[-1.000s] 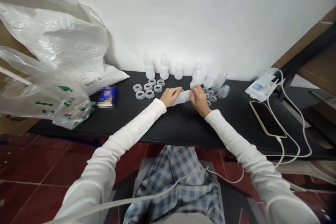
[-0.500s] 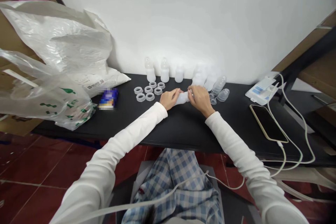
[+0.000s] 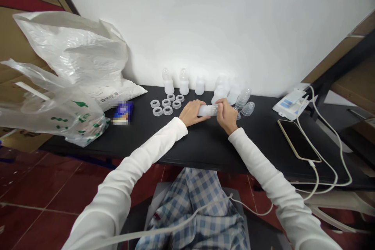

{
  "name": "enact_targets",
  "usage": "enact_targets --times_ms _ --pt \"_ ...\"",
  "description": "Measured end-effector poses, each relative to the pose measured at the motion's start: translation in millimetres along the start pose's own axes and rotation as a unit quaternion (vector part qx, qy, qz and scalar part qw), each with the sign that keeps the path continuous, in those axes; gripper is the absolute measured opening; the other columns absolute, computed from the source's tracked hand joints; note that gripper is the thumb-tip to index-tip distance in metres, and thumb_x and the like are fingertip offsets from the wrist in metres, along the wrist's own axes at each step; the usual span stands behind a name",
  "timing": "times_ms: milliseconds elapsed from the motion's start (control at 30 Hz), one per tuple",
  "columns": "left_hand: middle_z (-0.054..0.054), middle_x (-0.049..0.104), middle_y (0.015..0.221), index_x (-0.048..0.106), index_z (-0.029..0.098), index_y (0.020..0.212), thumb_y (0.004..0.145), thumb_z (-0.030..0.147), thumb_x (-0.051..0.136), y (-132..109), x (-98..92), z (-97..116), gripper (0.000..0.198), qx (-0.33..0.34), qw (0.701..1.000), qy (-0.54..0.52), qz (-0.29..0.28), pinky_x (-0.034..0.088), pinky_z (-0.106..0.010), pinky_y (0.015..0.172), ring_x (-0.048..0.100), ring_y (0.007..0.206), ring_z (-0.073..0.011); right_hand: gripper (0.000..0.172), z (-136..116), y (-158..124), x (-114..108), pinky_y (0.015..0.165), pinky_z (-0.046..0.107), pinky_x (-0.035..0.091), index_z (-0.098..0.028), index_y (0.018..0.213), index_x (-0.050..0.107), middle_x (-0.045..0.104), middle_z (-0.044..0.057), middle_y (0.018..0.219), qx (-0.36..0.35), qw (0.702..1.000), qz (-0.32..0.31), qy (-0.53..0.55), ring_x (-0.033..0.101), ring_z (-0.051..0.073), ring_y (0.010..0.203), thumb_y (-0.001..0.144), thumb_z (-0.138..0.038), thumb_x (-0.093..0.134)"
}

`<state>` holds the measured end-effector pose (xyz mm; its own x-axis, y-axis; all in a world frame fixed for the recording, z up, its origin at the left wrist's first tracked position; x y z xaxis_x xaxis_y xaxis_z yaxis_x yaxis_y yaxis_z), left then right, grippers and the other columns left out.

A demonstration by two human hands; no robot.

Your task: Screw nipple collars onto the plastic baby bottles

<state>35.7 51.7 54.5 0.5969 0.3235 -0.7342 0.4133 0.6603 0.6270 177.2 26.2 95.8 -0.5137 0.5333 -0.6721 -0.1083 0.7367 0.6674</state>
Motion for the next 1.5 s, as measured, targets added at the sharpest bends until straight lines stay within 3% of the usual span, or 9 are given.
enact_targets --times_ms 167,267,367,667,867,1000,1167,1367,1500 --pt "-0.014 0.06 0.118 0.044 0.018 0.12 0.094 0.058 0.058 1 4.1 -59 0.05 -0.212 0.964 -0.107 0.122 0.05 -0.04 0.098 0.063 0.114 -0.0237 0.043 11 -3 -11 0.068 0.029 0.045 -0.023 0.102 0.06 0.071 0.006 0.086 0.019 0.997 0.068 0.034 0.069 0.019 0.081 0.105 -0.037 0.02" --pt "-0.013 0.056 0.116 0.046 0.02 0.116 0.097 0.06 0.05 1 0.0 -89 0.044 -0.305 0.928 -0.063 0.205 0.048 -0.048 0.1 0.059 0.116 -0.0266 0.043 5 -5 -9 0.069 0.029 0.046 -0.023 0.095 0.061 0.069 0.006 0.084 -0.006 0.997 0.069 0.04 0.068 0.018 0.079 0.105 -0.035 0.021" --pt "-0.016 0.053 0.119 0.051 0.02 0.119 0.095 0.061 0.053 11 -5.3 -99 0.048 -0.3 0.923 -0.004 0.24 0.047 -0.054 0.1 0.057 0.117 -0.0315 0.043 -4 -8 -8 0.071 0.03 0.047 -0.022 0.09 0.062 0.068 0.007 0.084 -0.042 0.996 0.069 0.041 0.066 0.018 0.08 0.105 -0.032 0.023" --pt "-0.019 0.052 0.123 0.049 0.016 0.127 0.096 0.051 0.057 37 0.3 -120 0.047 -0.283 0.934 -0.054 0.213 0.053 -0.049 0.096 0.064 0.111 -0.0285 0.039 -3 -7 -5 0.071 0.031 0.046 -0.023 0.084 0.061 0.066 0.007 0.081 -0.048 0.996 0.055 0.046 0.063 0.019 0.079 0.104 -0.029 0.028" --pt "-0.024 0.05 0.131 0.042 0.01 0.137 0.096 0.047 0.056 44 -12.4 -97 0.057 -0.262 0.934 -0.01 0.245 0.046 -0.053 0.108 0.057 0.126 -0.0328 0.036 -6 -7 -6 0.071 0.031 0.044 -0.023 0.084 0.06 0.065 0.006 0.08 -0.053 0.996 0.056 0.054 0.061 0.019 0.078 0.104 -0.028 0.03" --pt "-0.026 0.046 0.149 0.038 0.011 0.148 0.094 0.033 0.052 69 -24.1 -54 0.06 -0.197 0.959 0.072 0.191 0.033 -0.06 0.119 0.041 0.144 -0.0392 0.035 -9 -8 -6 0.07 0.03 0.043 -0.023 0.084 0.06 0.064 0.005 0.079 -0.073 0.994 0.067 0.05 0.06 0.018 0.077 0.104 -0.026 0.031" --pt "-0.013 0.033 0.167 0.025 0.013 0.16 0.09 0.023 0.045 119 -23.0 -31 0.074 -0.144 0.976 0.158 0.032 0.011 -0.061 0.128 0.012 0.16 -0.0317 0.034 -10 -9 -7 0.07 0.03 0.041 -0.023 0.083 0.059 0.063 0.004 0.079 -0.083 0.993 0.074 0.049 0.058 0.017 0.077 0.104 -0.025 0.033" --pt "-0.021 0.065 0.136 0.065 0.008 0.129 0.092 0.025 0.045 140 -13.7 -56 0.046 -0.147 0.978 0.14 -0.037 0.004 -0.062 0.128 0.027 0.155 -0.035 0.033 -12 -9 -9 0.07 0.029 0.041 -0.022 0.082 0.06 0.062 0.004 0.078 -0.092 0.992 0.077 0.045 0.058 0.017 0.076 0.104 -0.024 0.034" --pt "-0.02 0.073 0.115 0.072 0.011 0.112 0.092 0.025 0.049 141 -9.4 -63 0.033 -0.12 0.984 0.123 -0.036 0.007 -0.063 0.126 0.044 0.142 -0.0359 0.034 -15 -9 -9 0.068 0.029 0.04 -0.022 0.081 0.06 0.061 0.004 0.077 -0.103 0.991 0.078 0.039 0.057 0.017 0.075 0.104 -0.023 0.035"
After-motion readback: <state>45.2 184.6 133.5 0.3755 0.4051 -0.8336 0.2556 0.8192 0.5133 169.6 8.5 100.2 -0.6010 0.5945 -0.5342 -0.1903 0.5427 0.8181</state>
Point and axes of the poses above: each hand's wrist, its own y-axis towards the middle knuckle, its own x-axis out of the palm, z = x × y, the point moved 10 cm from there along y, towards the middle knuckle
